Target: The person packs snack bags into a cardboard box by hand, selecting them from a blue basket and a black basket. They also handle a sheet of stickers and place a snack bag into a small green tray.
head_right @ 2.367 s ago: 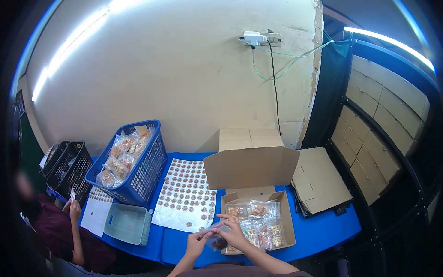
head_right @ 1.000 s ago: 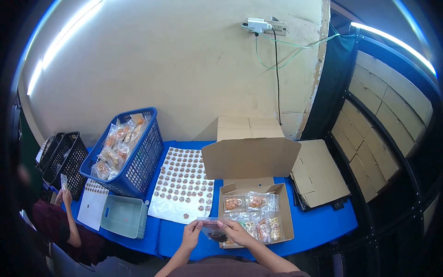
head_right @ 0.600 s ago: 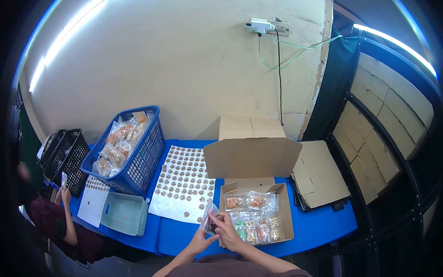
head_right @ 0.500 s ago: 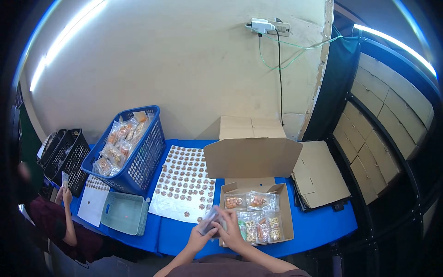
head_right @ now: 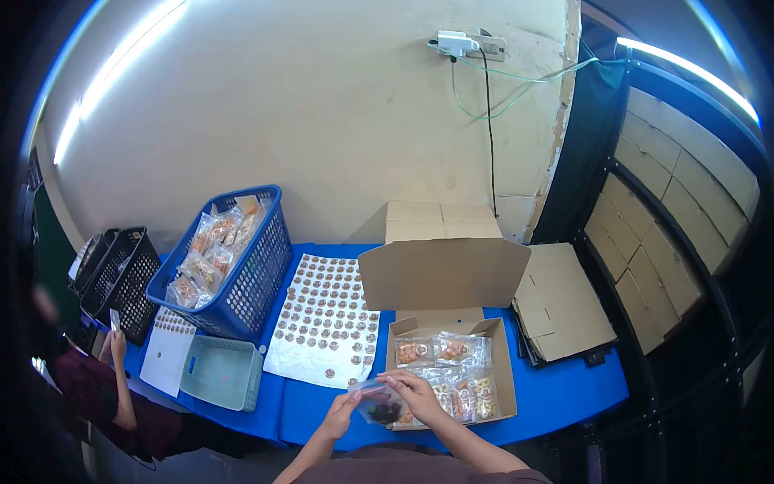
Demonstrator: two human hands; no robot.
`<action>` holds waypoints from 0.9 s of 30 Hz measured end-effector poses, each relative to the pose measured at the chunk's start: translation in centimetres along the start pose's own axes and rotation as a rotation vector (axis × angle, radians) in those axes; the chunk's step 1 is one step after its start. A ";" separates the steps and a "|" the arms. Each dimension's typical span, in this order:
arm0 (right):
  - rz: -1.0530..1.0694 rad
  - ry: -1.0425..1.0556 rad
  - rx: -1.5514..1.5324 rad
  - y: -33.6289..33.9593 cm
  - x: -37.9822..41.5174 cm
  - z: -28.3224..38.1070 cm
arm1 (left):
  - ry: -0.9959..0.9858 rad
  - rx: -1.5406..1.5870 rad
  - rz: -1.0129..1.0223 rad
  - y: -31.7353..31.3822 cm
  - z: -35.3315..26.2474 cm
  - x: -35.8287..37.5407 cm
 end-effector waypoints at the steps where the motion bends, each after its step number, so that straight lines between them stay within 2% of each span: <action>1: -0.025 0.023 0.030 0.3 0.1 0.0 | 0.004 -0.011 0.004 0.1 -0.2 0.0; 3: -0.053 0.048 0.055 0.2 0.6 -0.2 | 0.098 -0.154 -0.058 0.5 0.1 0.0; 4: -0.166 -0.024 -0.008 1.1 1.2 -1.1 | 0.097 -0.160 -0.058 0.6 0.5 -0.3; 5: -0.279 -0.096 -0.070 1.9 1.7 -2.0 | 0.030 -0.090 -0.132 1.6 0.7 -0.6; 6: -0.373 -0.073 -0.039 2.6 1.8 -1.8 | -0.036 -0.019 -0.205 2.6 0.6 -0.7; 7: -0.375 -0.070 -0.041 2.7 1.8 -2.2 | -0.037 -0.022 -0.203 2.5 -0.1 -0.6; 10: -0.313 -0.126 -0.017 1.7 1.9 -3.4 | 0.033 -0.297 0.057 -1.3 -0.7 -0.3; 11: -0.312 -0.131 -0.019 1.1 1.9 -3.2 | 0.038 -0.296 0.055 -2.1 -0.6 -0.1; 13: -0.198 0.114 0.180 -0.4 1.1 0.5 | -0.215 -0.523 -0.009 -3.9 -2.7 0.3; 15: -0.148 0.074 0.155 -0.7 0.5 1.6 | -0.258 -0.406 -0.025 -3.4 -2.5 -0.4; 18: -0.052 0.108 0.273 -1.1 0.1 2.1 | -0.230 -0.194 -0.176 -1.5 -1.8 -0.6; 19: -0.040 0.095 0.271 -1.2 0.0 1.9 | -0.221 -0.185 -0.189 -1.4 -1.6 -0.6; 21: -0.069 0.068 -0.019 -1.0 -0.1 1.4 | -0.227 -0.156 -0.188 -1.3 -1.5 -0.7; 23: -0.070 0.055 -0.026 -0.6 -0.1 1.1 | -0.208 -0.134 -0.196 -1.3 -1.4 -0.7; 25: -0.063 -0.042 0.096 -0.5 0.1 0.4 | -0.175 -0.172 -0.214 -1.3 -0.9 -0.7; 27: -0.069 -0.080 0.007 -0.3 0.3 -1.5 | -0.171 -0.150 -0.226 -1.2 -0.6 -0.7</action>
Point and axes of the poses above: each hand's wrist, its own x-axis away from the middle knuckle, its own y-axis out of the back of the hand, z = x × y, the point moved 10 cm from there along -x, towards the middle knuckle, and after that the axes turned 9 degrees about y, right-handed, at the moved point
